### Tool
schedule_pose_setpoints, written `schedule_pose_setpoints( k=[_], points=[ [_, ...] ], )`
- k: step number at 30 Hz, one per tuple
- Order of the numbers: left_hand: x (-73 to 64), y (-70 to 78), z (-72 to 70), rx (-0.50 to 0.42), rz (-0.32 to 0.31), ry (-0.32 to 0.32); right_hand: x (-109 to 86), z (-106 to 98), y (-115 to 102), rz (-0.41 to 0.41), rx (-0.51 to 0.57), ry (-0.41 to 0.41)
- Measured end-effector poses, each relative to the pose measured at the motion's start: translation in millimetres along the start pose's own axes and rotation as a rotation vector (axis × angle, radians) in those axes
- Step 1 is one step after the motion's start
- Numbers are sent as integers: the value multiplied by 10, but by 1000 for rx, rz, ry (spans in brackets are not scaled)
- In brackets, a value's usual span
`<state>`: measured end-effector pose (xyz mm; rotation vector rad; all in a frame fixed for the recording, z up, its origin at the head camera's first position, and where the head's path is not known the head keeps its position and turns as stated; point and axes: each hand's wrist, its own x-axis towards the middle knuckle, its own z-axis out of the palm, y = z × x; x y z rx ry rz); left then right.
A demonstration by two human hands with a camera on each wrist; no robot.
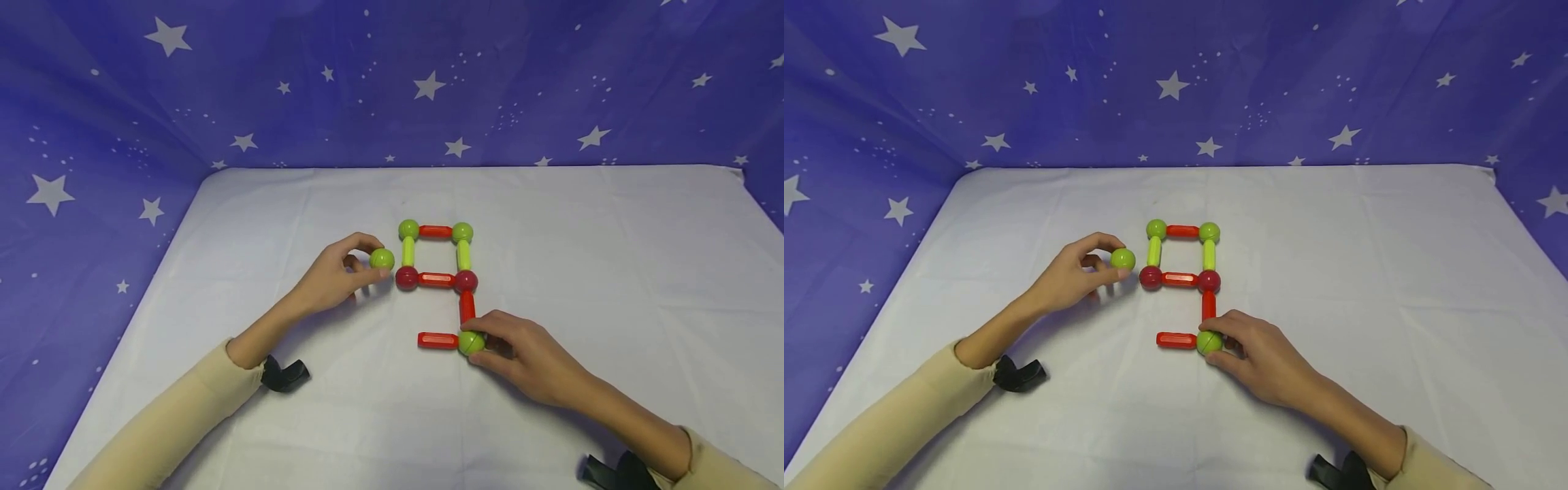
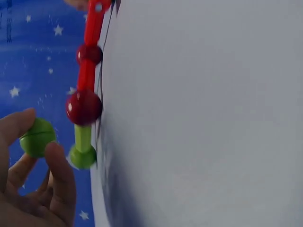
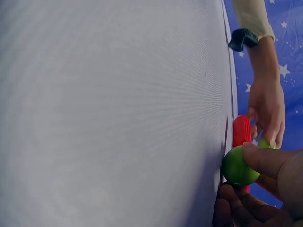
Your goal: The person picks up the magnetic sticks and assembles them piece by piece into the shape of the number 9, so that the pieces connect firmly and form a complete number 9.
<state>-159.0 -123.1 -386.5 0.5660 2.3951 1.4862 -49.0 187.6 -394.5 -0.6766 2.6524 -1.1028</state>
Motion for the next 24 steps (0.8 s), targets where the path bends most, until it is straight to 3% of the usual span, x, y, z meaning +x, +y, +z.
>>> schedule_pose_setpoints(
  k=[14, 24],
  points=[
    [-348, 111, 204, 142, 49, -251, -6, -2, -32, 15, 7, -13],
    [-421, 102, 272, 207, 63, -347, -3, 2, -43, 28, 1, -17]
  ],
)
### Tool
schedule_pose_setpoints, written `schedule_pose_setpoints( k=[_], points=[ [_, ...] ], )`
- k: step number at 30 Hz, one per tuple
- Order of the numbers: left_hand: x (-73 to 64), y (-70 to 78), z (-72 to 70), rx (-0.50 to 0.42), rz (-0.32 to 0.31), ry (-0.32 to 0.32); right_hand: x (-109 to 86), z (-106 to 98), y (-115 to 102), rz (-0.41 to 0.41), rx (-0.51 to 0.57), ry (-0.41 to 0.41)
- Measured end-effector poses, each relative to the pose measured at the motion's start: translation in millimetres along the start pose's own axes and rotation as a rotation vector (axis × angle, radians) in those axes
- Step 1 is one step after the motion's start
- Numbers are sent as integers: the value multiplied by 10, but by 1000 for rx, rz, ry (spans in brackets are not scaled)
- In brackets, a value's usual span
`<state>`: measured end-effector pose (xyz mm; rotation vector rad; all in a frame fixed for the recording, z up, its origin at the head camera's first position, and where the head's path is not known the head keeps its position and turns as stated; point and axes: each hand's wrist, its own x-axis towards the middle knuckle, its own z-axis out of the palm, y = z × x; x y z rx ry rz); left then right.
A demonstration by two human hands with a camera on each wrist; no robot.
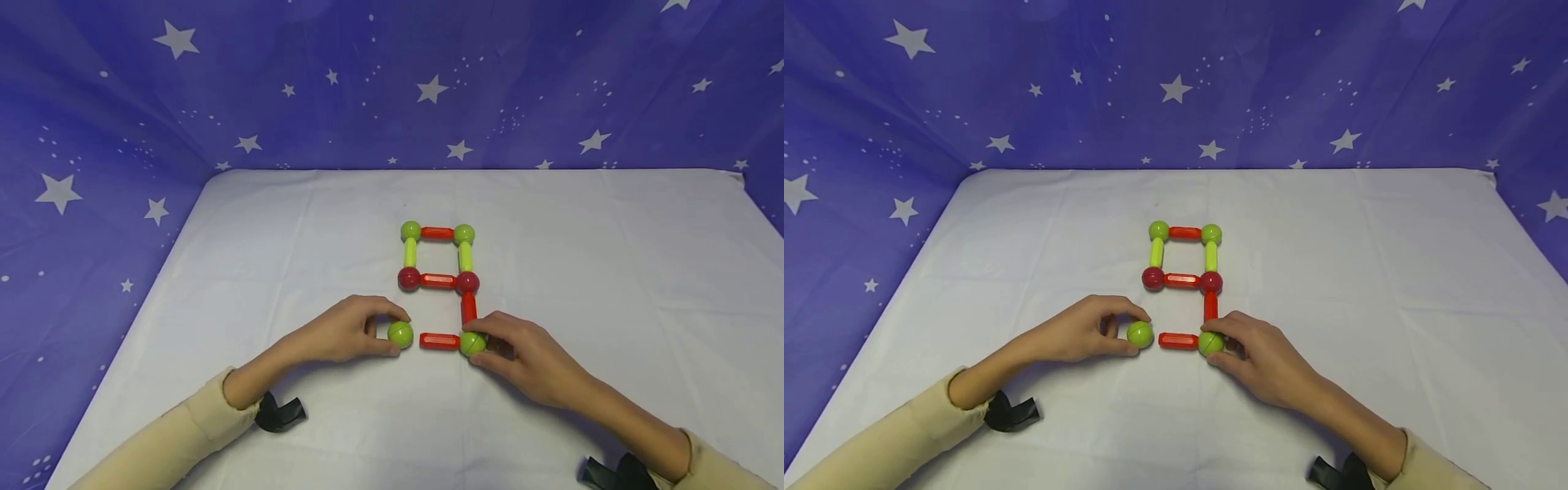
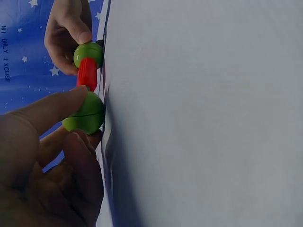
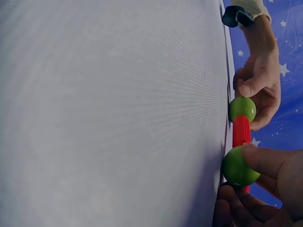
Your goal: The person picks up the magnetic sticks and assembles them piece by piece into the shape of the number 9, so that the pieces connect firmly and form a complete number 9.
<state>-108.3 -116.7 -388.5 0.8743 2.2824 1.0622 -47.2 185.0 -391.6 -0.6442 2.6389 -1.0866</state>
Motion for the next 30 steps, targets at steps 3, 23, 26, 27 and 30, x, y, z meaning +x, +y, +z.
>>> schedule_pose_setpoints(
  k=[3, 23, 26, 27, 30],
  points=[
    [9, -2, 18, -8, 2, -16, 2, 5, 2, 0, 2, -1],
    [44, 13, 57, -34, 21, -49, 4, 11, 10, -18, 10, -5],
    [56, 15, 55, -32, 25, -52, 5, 5, 11, -22, 12, -1],
    [58, 15, 54, -30, 24, -52, 6, 5, 13, -23, 11, 1],
    [61, 17, 52, -28, 21, -55, 7, 6, 19, -27, 11, 1]
  ],
)
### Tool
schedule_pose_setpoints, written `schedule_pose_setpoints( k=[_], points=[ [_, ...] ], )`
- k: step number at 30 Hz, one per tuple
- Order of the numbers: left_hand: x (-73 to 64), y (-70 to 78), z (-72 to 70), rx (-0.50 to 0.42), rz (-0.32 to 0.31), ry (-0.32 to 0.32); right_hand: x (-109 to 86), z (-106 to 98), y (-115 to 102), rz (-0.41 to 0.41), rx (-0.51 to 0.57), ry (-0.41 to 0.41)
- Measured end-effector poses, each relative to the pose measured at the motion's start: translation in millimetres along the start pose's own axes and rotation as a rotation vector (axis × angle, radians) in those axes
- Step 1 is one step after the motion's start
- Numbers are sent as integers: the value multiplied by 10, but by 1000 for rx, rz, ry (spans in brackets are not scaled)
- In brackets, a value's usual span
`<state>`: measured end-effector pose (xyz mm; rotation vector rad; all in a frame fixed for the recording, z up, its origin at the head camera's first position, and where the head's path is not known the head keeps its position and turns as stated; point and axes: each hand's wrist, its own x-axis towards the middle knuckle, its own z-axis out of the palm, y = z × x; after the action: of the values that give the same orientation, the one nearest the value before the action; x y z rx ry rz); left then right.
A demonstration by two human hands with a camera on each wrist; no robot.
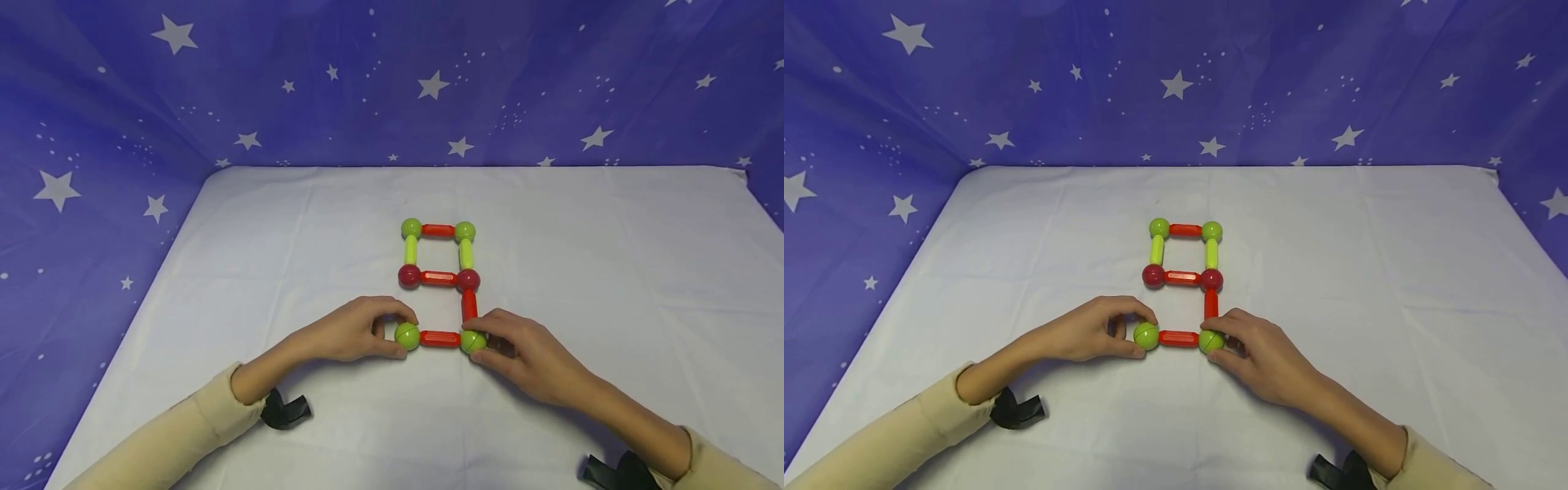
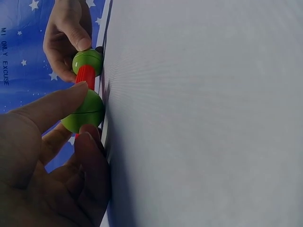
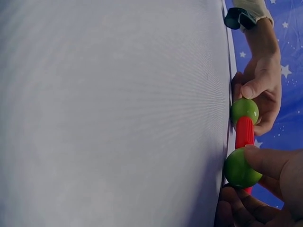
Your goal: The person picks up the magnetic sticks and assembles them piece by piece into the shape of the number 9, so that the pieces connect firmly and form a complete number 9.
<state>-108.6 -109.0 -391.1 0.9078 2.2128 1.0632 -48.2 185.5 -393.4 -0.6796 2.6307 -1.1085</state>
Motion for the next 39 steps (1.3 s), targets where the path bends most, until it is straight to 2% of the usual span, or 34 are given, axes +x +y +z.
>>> schedule_pose_setpoints(
  k=[16, 31, 35, 39],
  points=[
    [10, -13, 12, -23, -28, -12, -10, 11, 13, 1, -20, 6],
    [-19, -26, 12, -13, -9, -3, -38, 19, 17, 14, -9, 8],
    [-38, -42, -12, -4, -3, 0, -64, -14, 29, 12, -13, 9],
    [-44, -96, -96, 8, -4, 11, -77, -102, 57, 12, -48, -8]
  ],
)
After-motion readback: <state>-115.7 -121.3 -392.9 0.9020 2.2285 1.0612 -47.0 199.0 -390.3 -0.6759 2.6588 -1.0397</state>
